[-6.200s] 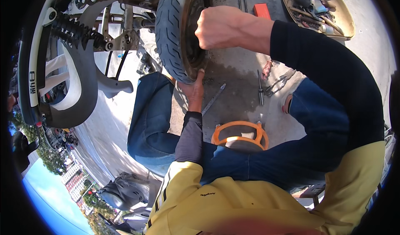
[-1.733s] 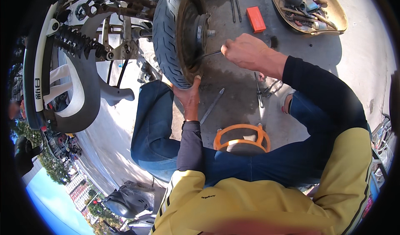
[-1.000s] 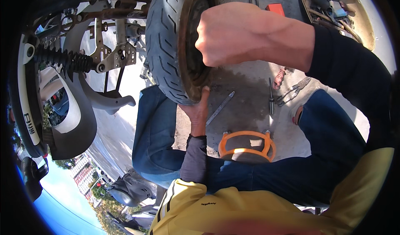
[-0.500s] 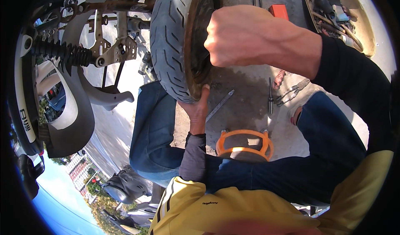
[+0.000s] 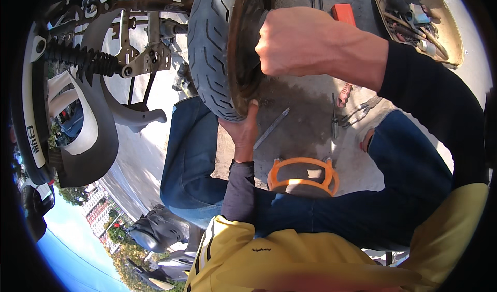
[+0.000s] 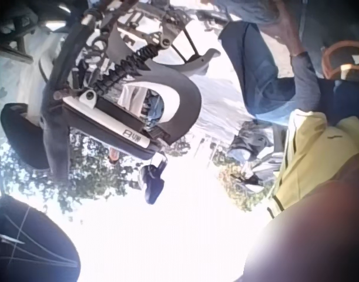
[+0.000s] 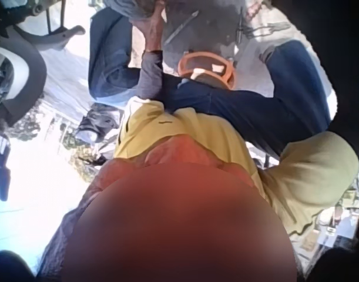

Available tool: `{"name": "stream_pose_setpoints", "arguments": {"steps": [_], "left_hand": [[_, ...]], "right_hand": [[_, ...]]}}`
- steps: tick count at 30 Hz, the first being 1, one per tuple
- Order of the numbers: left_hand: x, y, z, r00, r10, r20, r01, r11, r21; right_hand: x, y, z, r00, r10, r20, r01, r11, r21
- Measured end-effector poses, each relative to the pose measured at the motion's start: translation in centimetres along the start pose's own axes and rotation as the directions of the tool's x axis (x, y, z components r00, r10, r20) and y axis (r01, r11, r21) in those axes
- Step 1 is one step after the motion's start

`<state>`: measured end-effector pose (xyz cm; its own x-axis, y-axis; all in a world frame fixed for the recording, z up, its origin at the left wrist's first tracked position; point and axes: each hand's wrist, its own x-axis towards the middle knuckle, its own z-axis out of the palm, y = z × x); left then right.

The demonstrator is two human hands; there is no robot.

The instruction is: The person removes the old inner tube from a scooter tire using tire levers, then inserts a new inner tube and reseats the tire bead onto the rim. The task is performed outdoors on a paved surface with tools laid out nearby.

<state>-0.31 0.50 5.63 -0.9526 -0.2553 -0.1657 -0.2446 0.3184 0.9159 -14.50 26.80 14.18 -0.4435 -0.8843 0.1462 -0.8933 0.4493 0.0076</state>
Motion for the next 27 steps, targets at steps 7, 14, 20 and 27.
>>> {"name": "stream_pose_setpoints", "arguments": {"steps": [7, 14, 20, 27], "left_hand": [[-0.4, -0.6, -0.1, 0.996, 0.083, 0.026, -0.085, 0.987, 0.136], [-0.1, 1.2, 0.1, 0.986, 0.164, -0.032, -0.162, 0.985, 0.063], [1.4, 0.9, -1.2, 0.964, 0.264, -0.018, -0.264, 0.964, -0.005], [2.8, 1.7, -3.1, 0.960, 0.267, 0.083, -0.276, 0.951, 0.137]], "right_hand": [[-7.0, -7.8, 3.8, 0.812, 0.517, 0.272, -0.583, 0.687, 0.434], [-6.6, -8.0, 5.1, 0.399, 0.183, 0.898, -0.808, -0.393, 0.439], [-6.7, -20.2, 11.7, 0.384, 0.562, 0.732, -0.550, -0.497, 0.671], [-0.2, -29.6, 17.2, 0.381, 0.597, 0.706, -0.100, -0.733, 0.673]]}}
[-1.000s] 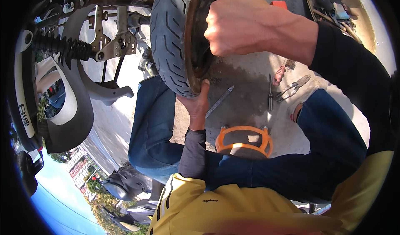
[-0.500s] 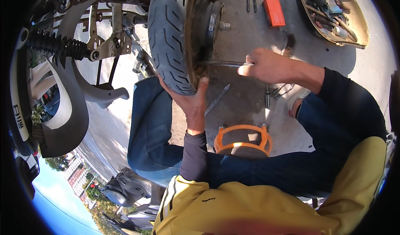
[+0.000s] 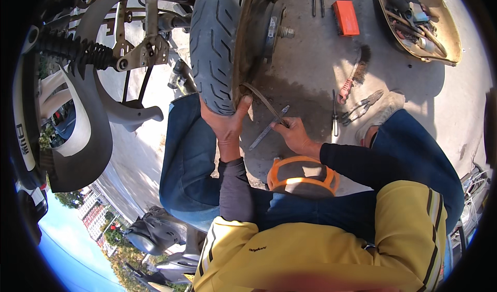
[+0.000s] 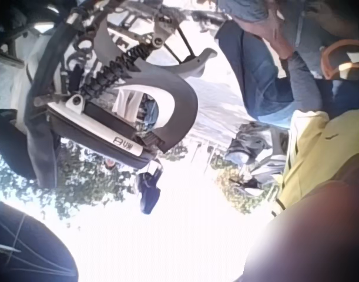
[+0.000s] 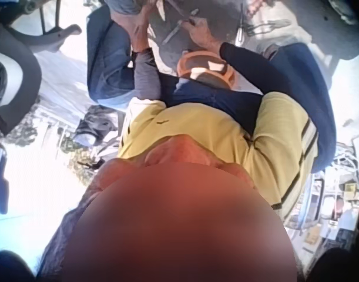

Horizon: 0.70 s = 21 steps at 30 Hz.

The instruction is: The person removes the old inner tube from a scooter tire using tire levers, then inserts a new inner tube and reseats the tire bead onto the rim. The task is performed outdoors on a paved surface with tools laid out nearby.

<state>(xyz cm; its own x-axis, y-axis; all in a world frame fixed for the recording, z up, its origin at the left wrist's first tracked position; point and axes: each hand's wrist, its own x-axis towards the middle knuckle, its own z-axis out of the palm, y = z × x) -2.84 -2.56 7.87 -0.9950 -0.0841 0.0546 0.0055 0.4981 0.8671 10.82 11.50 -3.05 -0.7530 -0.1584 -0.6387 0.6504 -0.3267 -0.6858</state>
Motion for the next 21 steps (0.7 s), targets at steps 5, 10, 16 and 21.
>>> {"name": "stream_pose_setpoints", "arguments": {"steps": [5, 10, 16, 21], "left_hand": [[1.8, 1.9, -1.2, 0.997, 0.050, 0.050, -0.055, 0.993, 0.101], [1.9, 3.8, 0.7, 0.969, 0.239, -0.066, -0.212, 0.937, 0.279], [3.2, 4.8, -0.8, 0.979, 0.191, -0.073, -0.163, 0.946, 0.281], [4.5, 6.5, 0.4, 0.982, 0.188, -0.020, -0.176, 0.950, 0.259]], "right_hand": [[0.6, 2.1, 6.1, 0.997, 0.032, -0.073, -0.031, 0.999, 0.025], [0.4, -0.7, 4.4, 0.983, -0.183, -0.012, 0.181, 0.980, -0.079], [-5.1, -7.6, 4.4, 0.925, 0.093, 0.368, -0.277, 0.827, 0.489], [-10.4, -14.4, 4.7, 0.951, 0.198, 0.239, -0.306, 0.724, 0.619]]}}
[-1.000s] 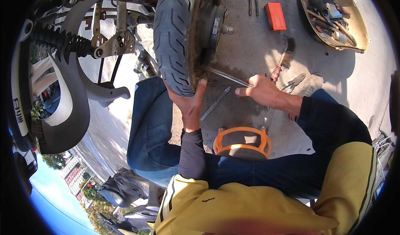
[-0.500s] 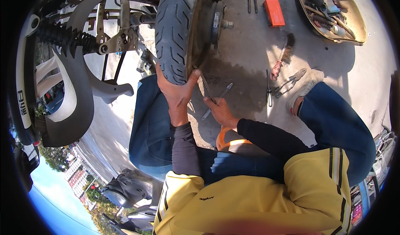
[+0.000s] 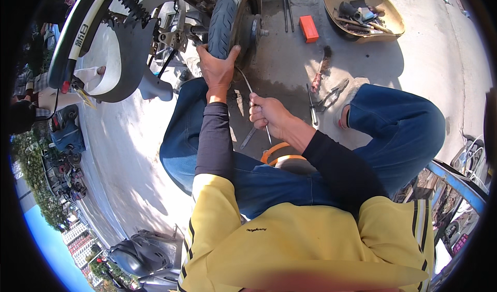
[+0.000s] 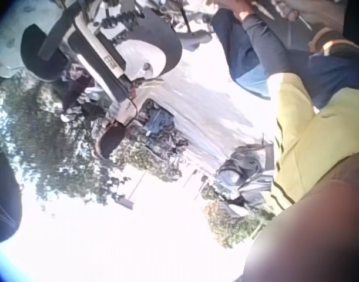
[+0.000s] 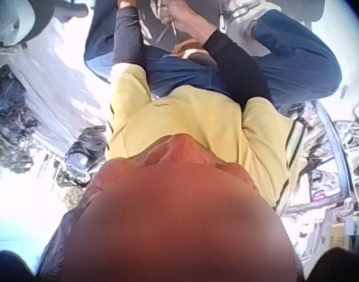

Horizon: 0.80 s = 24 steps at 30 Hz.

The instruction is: The person removes the old inner tube from a scooter tire using tire levers, then inserts a new inner tube and reseats the tire bead onto the rim. The task is performed outdoors on a paved surface with tools laid out nearby.

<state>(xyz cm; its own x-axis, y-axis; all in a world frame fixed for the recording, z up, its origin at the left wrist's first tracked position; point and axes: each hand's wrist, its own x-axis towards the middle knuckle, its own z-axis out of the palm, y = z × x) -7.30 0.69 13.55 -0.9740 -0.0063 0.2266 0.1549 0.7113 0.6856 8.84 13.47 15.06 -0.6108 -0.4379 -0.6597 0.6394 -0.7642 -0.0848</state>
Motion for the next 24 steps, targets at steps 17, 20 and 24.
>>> {"name": "stream_pose_setpoints", "arguments": {"steps": [17, 20, 24], "left_hand": [[-0.5, 5.6, -1.4, 0.998, -0.058, 0.035, 0.040, 0.927, 0.374], [-0.7, 5.5, -1.6, 0.995, -0.093, 0.043, 0.071, 0.931, 0.359], [-1.4, 4.2, -1.0, 1.000, -0.010, -0.017, 0.014, 0.954, 0.298]], "right_hand": [[-16.5, -6.6, -1.0, 0.393, -0.876, 0.279, 0.686, 0.077, -0.724], [-17.2, -9.6, 1.2, 0.491, -0.804, 0.336, 0.642, 0.074, -0.763], [-15.3, -11.4, 3.7, 0.506, -0.790, 0.347, 0.631, 0.065, -0.773]]}}
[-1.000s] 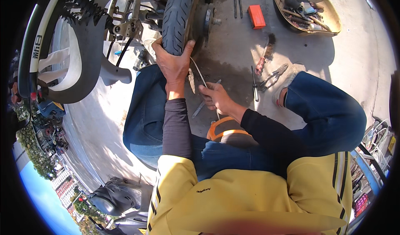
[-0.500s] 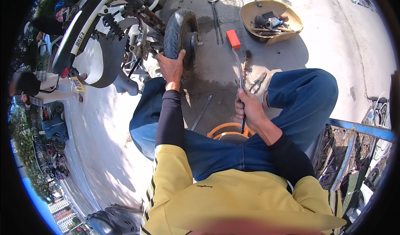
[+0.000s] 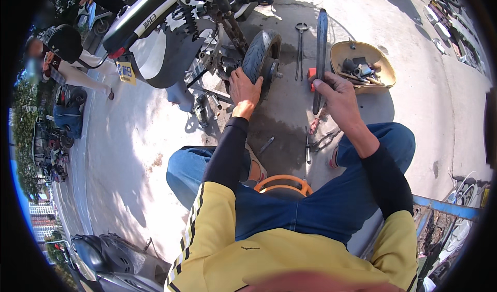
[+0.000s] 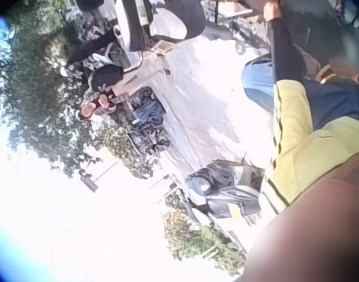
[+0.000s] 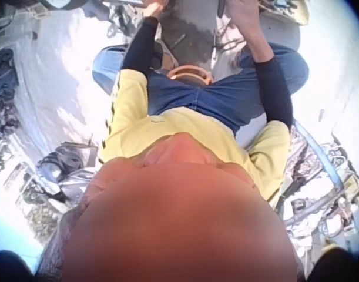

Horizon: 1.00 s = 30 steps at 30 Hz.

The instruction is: The person removes the old inner tube from a scooter tire using tire levers, then inserts a new inner tube and reseats the tire bead onto the rim. The task is performed outdoors on a paved surface with tools laid out nearby.

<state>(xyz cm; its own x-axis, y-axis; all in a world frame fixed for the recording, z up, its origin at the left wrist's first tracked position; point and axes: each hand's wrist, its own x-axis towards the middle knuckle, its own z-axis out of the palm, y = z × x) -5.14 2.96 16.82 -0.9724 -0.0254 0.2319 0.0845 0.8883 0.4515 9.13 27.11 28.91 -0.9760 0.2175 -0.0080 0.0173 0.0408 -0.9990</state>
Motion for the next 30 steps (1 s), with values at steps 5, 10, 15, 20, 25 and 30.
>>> {"name": "stream_pose_setpoints", "arguments": {"steps": [5, 10, 15, 20, 25, 30], "left_hand": [[-3.5, 0.7, 2.5, 0.988, -0.111, -0.110, 0.088, 0.977, -0.195], [-7.2, -2.4, 4.6, 0.956, -0.238, -0.170, 0.181, 0.937, -0.298], [-7.9, -3.7, 5.8, 0.952, -0.242, -0.189, 0.152, 0.905, -0.397], [-7.2, -3.2, 4.9, 0.961, -0.242, -0.136, 0.170, 0.901, -0.398], [-5.7, -1.6, 3.3, 0.969, -0.192, -0.155, 0.118, 0.911, -0.394], [-4.3, -0.3, 2.1, 0.976, -0.161, -0.146, 0.078, 0.888, -0.454]], "right_hand": [[0.9, 5.2, -0.6, 0.953, 0.293, 0.080, -0.303, 0.926, 0.224], [1.8, 7.1, 0.8, 0.866, 0.482, 0.131, -0.499, 0.814, 0.297], [3.0, 8.4, 1.4, 0.832, 0.551, 0.065, -0.531, 0.758, 0.378], [3.4, 9.5, 1.8, 0.852, 0.524, 0.002, -0.487, 0.791, 0.369], [3.6, 11.5, 1.6, 0.895, 0.443, -0.049, -0.421, 0.876, 0.234], [4.4, 12.7, 2.1, 0.884, 0.463, -0.066, -0.438, 0.868, 0.233]]}}
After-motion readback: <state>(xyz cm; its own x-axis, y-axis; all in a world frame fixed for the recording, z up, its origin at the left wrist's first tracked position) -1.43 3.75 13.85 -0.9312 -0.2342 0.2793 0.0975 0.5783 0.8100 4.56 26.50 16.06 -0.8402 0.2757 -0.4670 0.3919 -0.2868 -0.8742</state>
